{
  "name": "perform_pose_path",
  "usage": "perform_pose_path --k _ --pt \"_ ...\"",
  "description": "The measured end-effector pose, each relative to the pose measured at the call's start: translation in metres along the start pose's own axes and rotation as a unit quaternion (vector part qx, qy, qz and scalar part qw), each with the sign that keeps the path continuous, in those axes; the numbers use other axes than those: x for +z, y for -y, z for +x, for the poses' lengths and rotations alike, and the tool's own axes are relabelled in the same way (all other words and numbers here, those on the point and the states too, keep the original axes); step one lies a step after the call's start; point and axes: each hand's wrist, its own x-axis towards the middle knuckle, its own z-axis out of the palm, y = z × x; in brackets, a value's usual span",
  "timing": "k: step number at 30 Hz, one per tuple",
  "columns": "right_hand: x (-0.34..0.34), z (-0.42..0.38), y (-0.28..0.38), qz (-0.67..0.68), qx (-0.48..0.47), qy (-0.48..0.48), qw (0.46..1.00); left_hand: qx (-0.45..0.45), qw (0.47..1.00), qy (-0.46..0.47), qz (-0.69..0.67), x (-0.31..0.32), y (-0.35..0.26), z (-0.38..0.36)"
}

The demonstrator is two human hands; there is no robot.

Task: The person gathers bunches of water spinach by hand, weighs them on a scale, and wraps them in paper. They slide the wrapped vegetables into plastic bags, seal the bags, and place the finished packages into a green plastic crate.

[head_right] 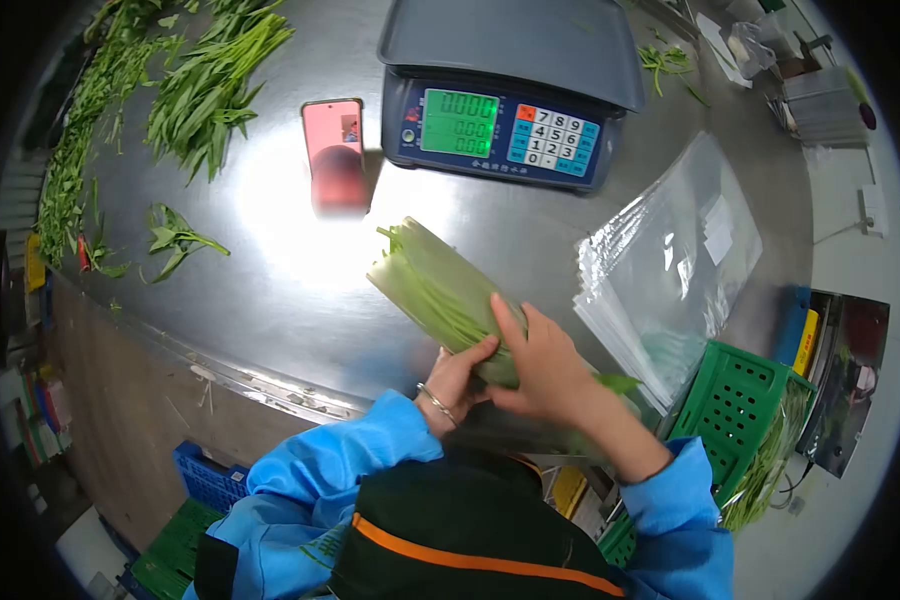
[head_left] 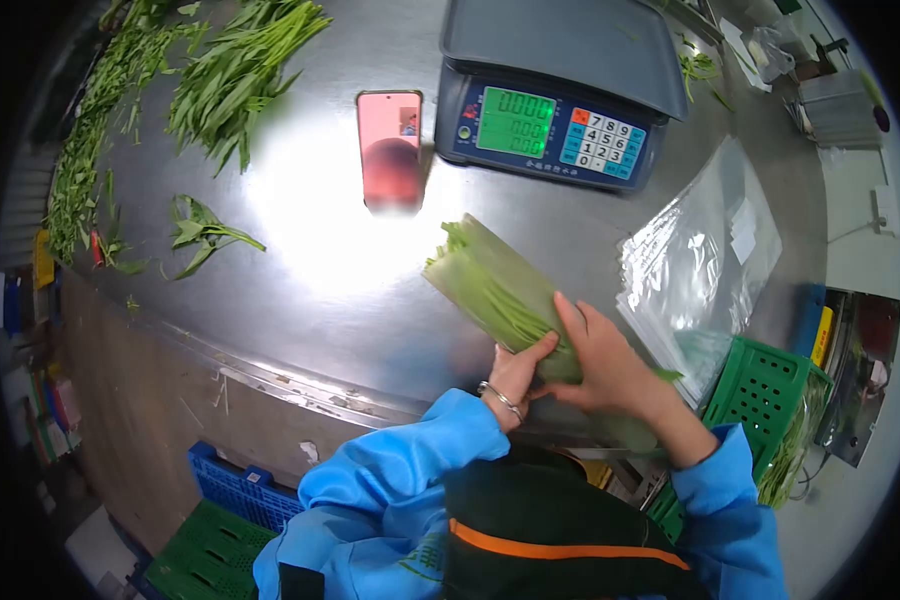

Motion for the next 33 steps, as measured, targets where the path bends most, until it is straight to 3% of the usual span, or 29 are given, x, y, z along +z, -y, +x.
perform_pose_path --k 2,5,7,13,15,16,18,20,21,24,26,30,32,33 --pt "0.02 -0.008 0.017 -0.3 0.041 0.033 0.952 0.018 1.0 -0.012 -0.008 0.002 0.004 0.0" --pt "0.034 -0.003 0.021 -0.361 0.08 0.035 0.929 0.056 0.998 -0.017 -0.003 -0.006 0.009 0.008" --pt "0.028 0.004 0.014 -0.313 0.084 0.044 0.945 0.036 0.995 0.086 0.034 -0.014 0.006 0.014" --pt "-0.007 0.0 0.023 -0.161 0.124 0.056 0.977 0.011 0.986 0.104 0.127 -0.021 -0.014 -0.016" --pt "-0.018 -0.019 0.032 -0.131 0.157 0.05 0.978 0.148 0.93 0.163 0.293 -0.043 -0.02 -0.025" --pt "-0.023 -0.035 0.039 -0.111 0.163 0.023 0.98 0.213 0.873 0.145 0.414 -0.058 -0.031 -0.036" --pt "-0.019 -0.067 0.046 -0.092 0.182 -0.012 0.979 0.279 0.809 0.08 0.511 -0.088 -0.045 -0.04" --pt "-0.006 -0.104 0.057 -0.079 0.221 -0.094 0.967 0.382 0.792 0.034 0.475 -0.108 -0.043 -0.024" --pt "0.003 -0.12 0.061 -0.083 0.243 -0.108 0.961 0.379 0.789 0.06 0.48 -0.101 -0.053 -0.028" --pt "0.042 -0.171 0.072 -0.042 0.345 -0.174 0.921 0.389 0.736 0.162 0.53 -0.047 -0.073 -0.015" --pt "0.062 -0.197 0.091 -0.013 0.403 -0.188 0.896 0.491 0.609 0.233 0.578 -0.002 -0.078 0.01" --pt "0.113 -0.228 0.123 0.02 0.48 -0.211 0.851 0.527 0.448 0.342 0.636 0.11 -0.048 0.071" --pt "0.133 -0.237 0.135 0.005 0.462 -0.25 0.851 0.537 0.32 0.386 0.678 0.161 -0.013 0.129" --pt "0.144 -0.242 0.141 0.023 0.501 -0.252 0.827 0.545 0.313 0.393 0.672 0.179 -0.001 0.146"
